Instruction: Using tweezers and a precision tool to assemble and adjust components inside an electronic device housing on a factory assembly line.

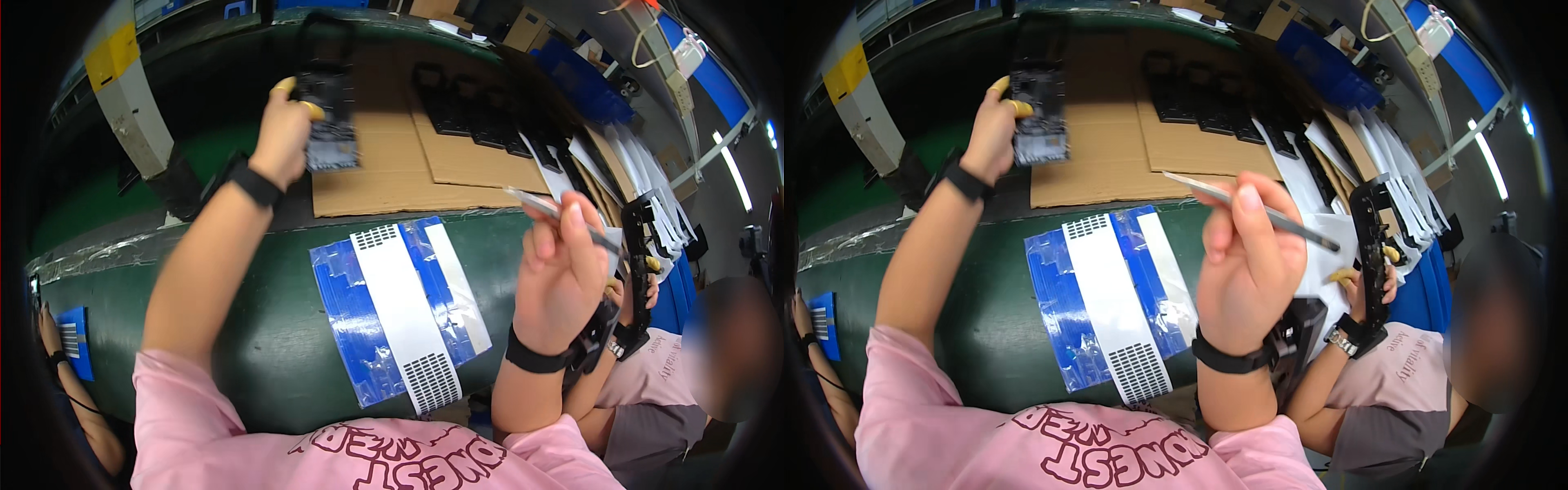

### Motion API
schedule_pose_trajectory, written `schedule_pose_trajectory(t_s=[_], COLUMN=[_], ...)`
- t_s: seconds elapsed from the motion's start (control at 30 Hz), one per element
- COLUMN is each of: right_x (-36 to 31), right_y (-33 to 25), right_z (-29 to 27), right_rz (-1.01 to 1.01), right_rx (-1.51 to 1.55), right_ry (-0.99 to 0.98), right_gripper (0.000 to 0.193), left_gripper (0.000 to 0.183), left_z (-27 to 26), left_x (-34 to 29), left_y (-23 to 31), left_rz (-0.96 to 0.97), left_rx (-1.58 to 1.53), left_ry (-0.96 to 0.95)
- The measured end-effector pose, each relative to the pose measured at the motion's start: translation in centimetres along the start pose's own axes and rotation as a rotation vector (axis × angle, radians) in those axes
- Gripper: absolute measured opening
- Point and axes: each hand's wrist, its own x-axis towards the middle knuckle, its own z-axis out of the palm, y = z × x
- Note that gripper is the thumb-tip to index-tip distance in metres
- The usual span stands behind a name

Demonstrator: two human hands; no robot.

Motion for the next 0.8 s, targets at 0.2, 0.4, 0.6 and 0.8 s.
schedule_pose_trajectory(t_s=[0.2, 0.4, 0.6, 0.8], right_x=[-3.3, -3.5, -4.5, -3.1], right_y=[-1.0, -0.2, 0.3, 2.9], right_z=[-4.1, -5.8, -6.6, -5.8], right_rz=[-0.091, -0.020, 0.086, 0.251], right_rx=[-0.197, -0.251, -0.292, -0.461], right_ry=[0.154, 0.217, 0.229, 0.070], right_gripper=[0.014, 0.012, 0.013, 0.011], left_gripper=[0.066, 0.044, 0.043, 0.023], left_z=[-4.4, 11.3, 17.9, 9.5], left_x=[12.0, 13.1, 11.5, 17.3], left_y=[-4.9, -11.9, -16.4, -15.5], left_rz=[0.095, 0.593, 0.069, -0.043], left_rx=[1.403, 1.398, 1.403, 0.801], left_ry=[0.422, -0.064, -0.210, -0.152])
